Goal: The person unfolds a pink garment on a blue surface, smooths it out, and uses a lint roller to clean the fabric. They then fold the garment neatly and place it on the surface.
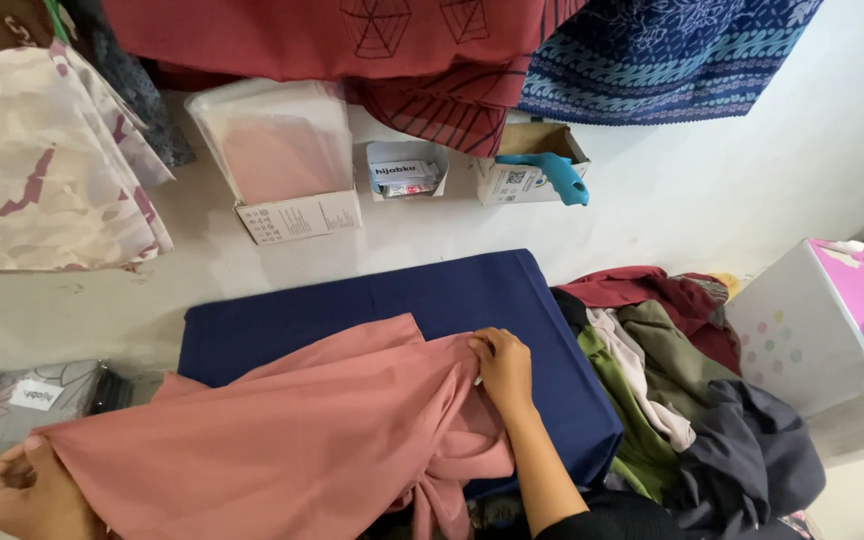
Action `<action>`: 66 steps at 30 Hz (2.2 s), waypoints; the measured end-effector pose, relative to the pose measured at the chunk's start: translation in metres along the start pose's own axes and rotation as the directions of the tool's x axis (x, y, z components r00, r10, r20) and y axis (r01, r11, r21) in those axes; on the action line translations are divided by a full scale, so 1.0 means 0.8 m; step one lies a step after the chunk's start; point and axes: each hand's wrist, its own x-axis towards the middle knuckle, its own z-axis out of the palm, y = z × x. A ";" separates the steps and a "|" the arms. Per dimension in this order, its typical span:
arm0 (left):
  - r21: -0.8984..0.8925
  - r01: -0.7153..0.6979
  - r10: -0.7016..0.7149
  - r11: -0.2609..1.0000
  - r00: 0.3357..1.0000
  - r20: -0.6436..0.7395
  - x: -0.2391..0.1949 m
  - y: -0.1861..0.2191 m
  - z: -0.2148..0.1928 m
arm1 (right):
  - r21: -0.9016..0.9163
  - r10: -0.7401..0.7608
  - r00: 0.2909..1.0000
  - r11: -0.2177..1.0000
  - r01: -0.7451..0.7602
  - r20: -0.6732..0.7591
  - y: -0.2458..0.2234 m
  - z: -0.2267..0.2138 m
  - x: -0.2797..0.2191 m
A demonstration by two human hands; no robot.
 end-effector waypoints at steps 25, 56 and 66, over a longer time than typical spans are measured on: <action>-0.164 -0.262 0.262 0.951 0.965 -0.023 0.013 0.131 -0.040 | 0.730 0.164 0.971 0.683 0.014 -0.172 -0.024 -0.112 -0.063; -0.644 -0.402 0.758 0.652 0.301 0.579 -0.060 0.581 -0.109 | 0.343 -0.573 0.769 0.688 0.640 -0.285 -0.165 -0.095 -0.229; -0.491 -0.792 0.927 0.363 0.255 0.275 0.007 0.584 -0.170 | 0.571 -0.538 0.840 0.713 0.407 0.073 -0.166 -0.011 -0.202</action>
